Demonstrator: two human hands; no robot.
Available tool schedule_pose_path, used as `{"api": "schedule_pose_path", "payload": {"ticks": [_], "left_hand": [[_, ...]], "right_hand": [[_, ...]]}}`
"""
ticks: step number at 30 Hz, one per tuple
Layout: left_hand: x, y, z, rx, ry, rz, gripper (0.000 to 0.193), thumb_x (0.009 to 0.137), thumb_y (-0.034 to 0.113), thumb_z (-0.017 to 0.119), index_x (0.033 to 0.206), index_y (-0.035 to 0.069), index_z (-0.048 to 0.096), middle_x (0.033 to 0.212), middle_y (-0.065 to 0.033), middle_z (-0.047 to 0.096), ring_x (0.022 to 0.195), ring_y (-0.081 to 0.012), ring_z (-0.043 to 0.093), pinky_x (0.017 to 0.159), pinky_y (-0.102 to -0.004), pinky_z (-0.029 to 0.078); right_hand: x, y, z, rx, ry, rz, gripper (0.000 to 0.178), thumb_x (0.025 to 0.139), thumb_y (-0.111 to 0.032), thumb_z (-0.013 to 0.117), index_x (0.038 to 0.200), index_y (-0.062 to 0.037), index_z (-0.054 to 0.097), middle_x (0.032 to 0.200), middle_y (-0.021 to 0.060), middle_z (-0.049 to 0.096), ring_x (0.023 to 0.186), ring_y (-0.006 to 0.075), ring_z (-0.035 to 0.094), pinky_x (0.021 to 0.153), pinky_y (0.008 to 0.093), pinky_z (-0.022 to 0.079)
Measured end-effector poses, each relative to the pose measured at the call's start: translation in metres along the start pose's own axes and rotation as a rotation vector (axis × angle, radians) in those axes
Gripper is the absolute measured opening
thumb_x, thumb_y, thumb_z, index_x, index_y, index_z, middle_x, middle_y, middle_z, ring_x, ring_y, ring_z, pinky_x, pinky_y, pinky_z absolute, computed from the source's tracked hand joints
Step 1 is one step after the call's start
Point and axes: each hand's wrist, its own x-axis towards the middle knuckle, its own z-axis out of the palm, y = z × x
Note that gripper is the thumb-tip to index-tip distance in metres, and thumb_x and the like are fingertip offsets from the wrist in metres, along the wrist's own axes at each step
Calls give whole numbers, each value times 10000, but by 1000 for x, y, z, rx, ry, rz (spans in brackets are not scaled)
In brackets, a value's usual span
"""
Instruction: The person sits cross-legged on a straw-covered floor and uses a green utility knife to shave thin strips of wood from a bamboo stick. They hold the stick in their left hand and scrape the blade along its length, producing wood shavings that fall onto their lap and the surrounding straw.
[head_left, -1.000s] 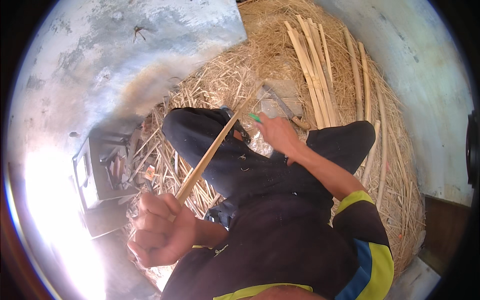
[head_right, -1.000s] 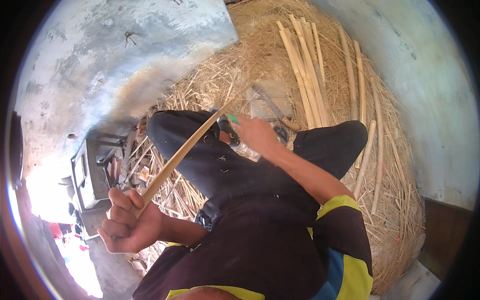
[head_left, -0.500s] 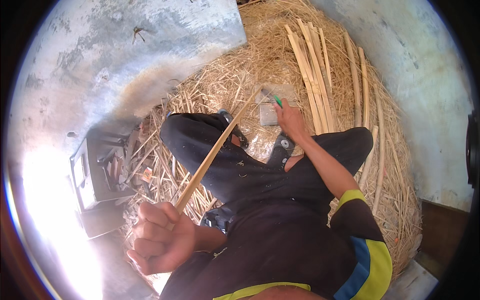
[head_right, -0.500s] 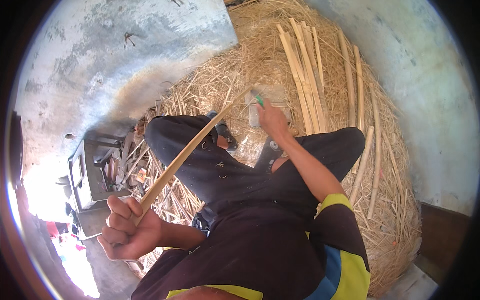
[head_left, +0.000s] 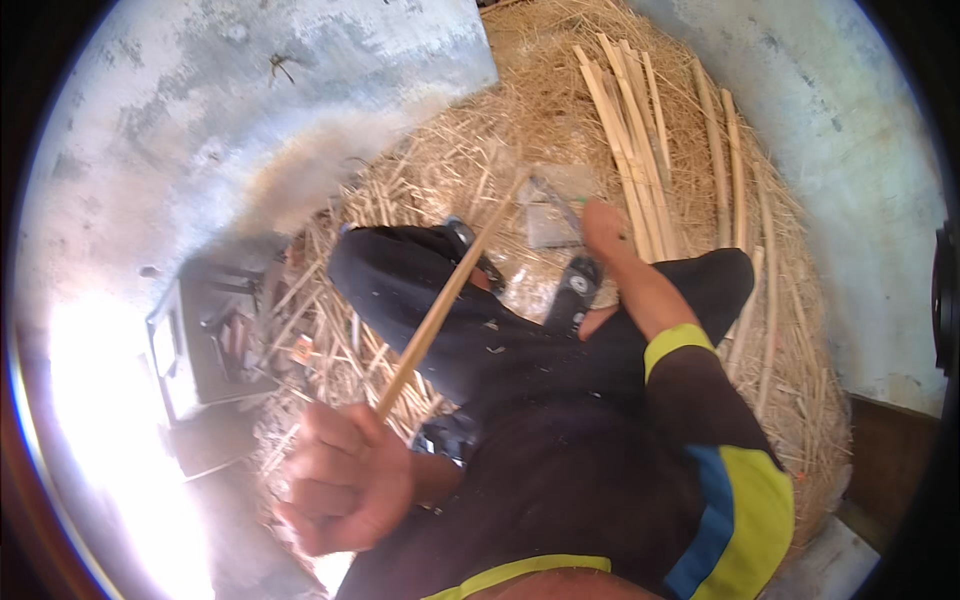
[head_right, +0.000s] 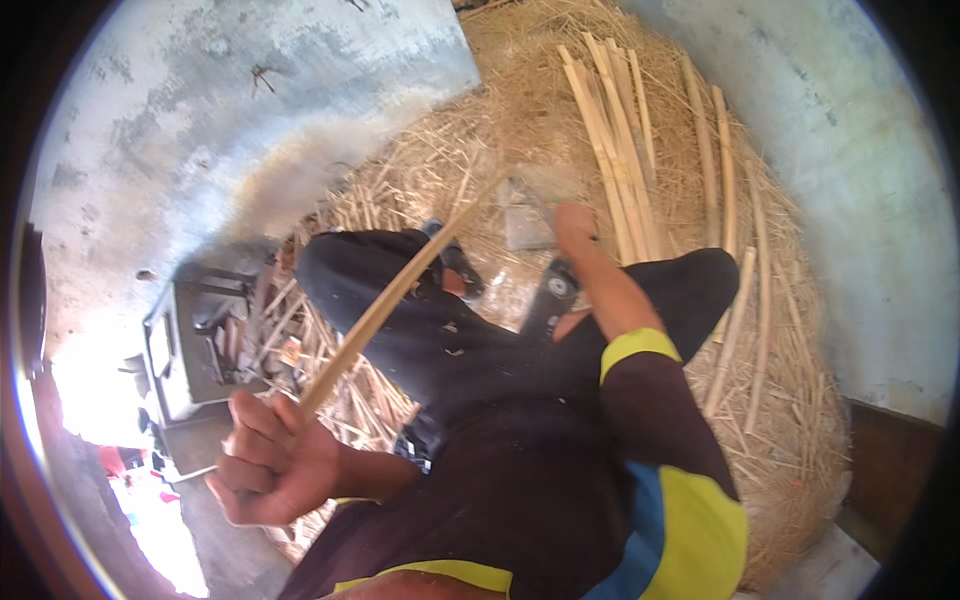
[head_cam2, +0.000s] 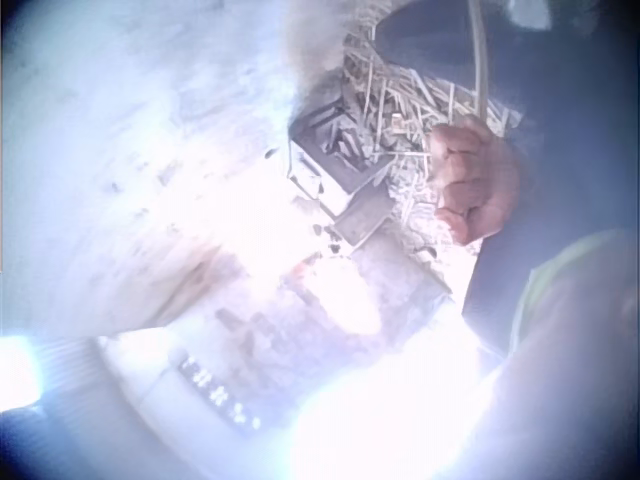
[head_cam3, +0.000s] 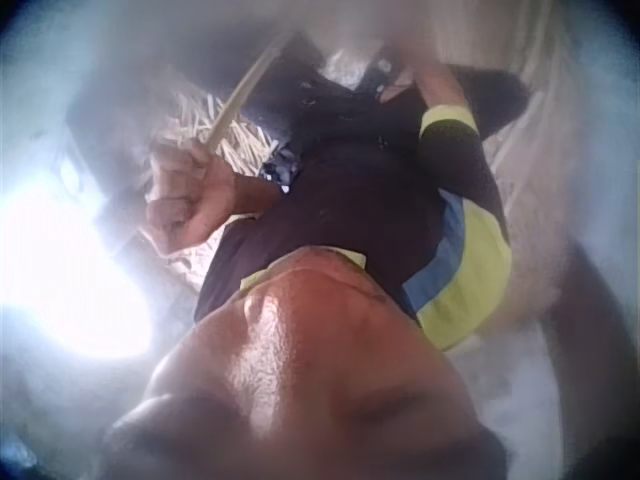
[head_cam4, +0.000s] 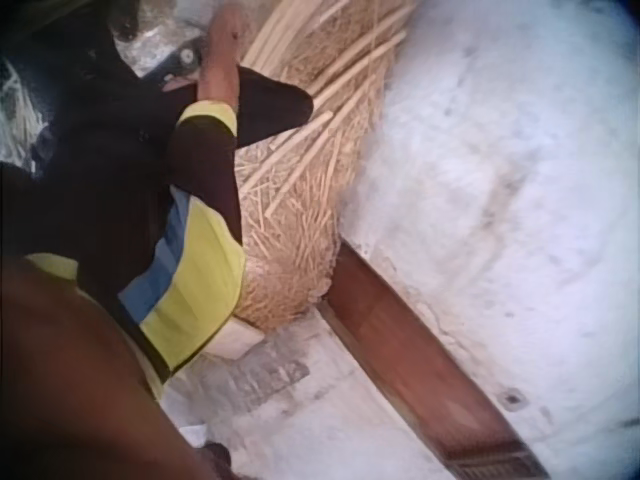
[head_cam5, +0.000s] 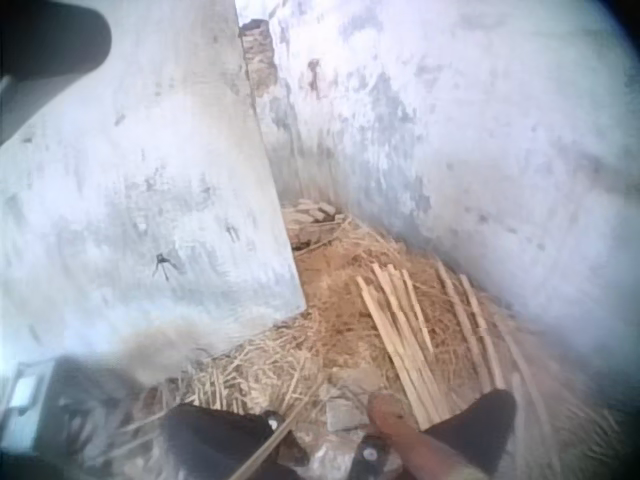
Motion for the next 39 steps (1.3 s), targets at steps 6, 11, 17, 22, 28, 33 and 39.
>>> {"api": "schedule_pose_path", "payload": {"ticks": [6, 11, 17, 22, 28, 33, 39], "left_hand": [[4, 6, -14, 69, 167, 59, 502, 956, 327, 333, 502, 169, 190, 427, 19, 140, 554, -139, 194, 376, -239, 125], [5, 2, -11, 57, 152, 53, 492, 952, 321, 343, 504, 172, 203, 433, 24, 152, 542, -139, 202, 378, -236, 133], [7, 3, -20, -5, -16, 0, 469, 945, 289, 343, 512, 175, 204, 467, 35, 147, 587, -140, 201, 421, -248, 160], [13, 0, -28, 58, 60, -12, 429, 922, 236, 356, 529, 178, 195, 500, 39, 118, 614, -138, 187, 447, -255, 145], [28, 0, -27, -4, -16, -63, 391, 910, 188, 346, 542, 174, 214, 513, 36, 131, 618, -141, 186, 462, -267, 134], [37, -3, -11, -99, -46, -92, 395, 917, 183, 348, 545, 179, 216, 519, 42, 146, 641, -142, 194, 485, -267, 143], [31, -4, 2, -4, 44, -1, 403, 926, 200, 357, 547, 182, 221, 518, 43, 146, 641, -137, 200, 482, -272, 144]], "right_hand": [[-49, -61, -74, 261, 60, -107, 336, 948, -319, 467, 1014, 3, 537, 683, 231, 626, 673, 416, 628, 604, 503, 486], [-75, -106, -100, 459, -14, -292, 341, 951, -356, 469, 1047, -35, 532, 679, 252, 606, 650, 438, 598, 596, 519, 457], [-42, -110, -75, 373, -12, -400, 276, 936, -330, 497, 1050, -82, 541, 661, 218, 610, 651, 425, 610, 592, 509, 477], [-15, -110, -55, 216, 24, -513, 263, 931, -321, 504, 1043, -86, 542, 666, 225, 614, 654, 427, 615, 575, 519, 484], [-10, -107, -72, 303, 2, -489, 275, 936, -335, 502, 969, -64, 540, 643, 233, 602, 645, 440, 608, 570, 524, 477], [-21, -93, -81, 315, 2, -459, 325, 947, -352, 487, 973, -33, 539, 620, 229, 590, 609, 436, 592, 572, 519, 465], [-89, -135, -167, 697, -211, -360, 351, 960, -350, 475, 1054, -12, 501, 621, 226, 566, 593, 418, 580, 545, 501, 423]]}}
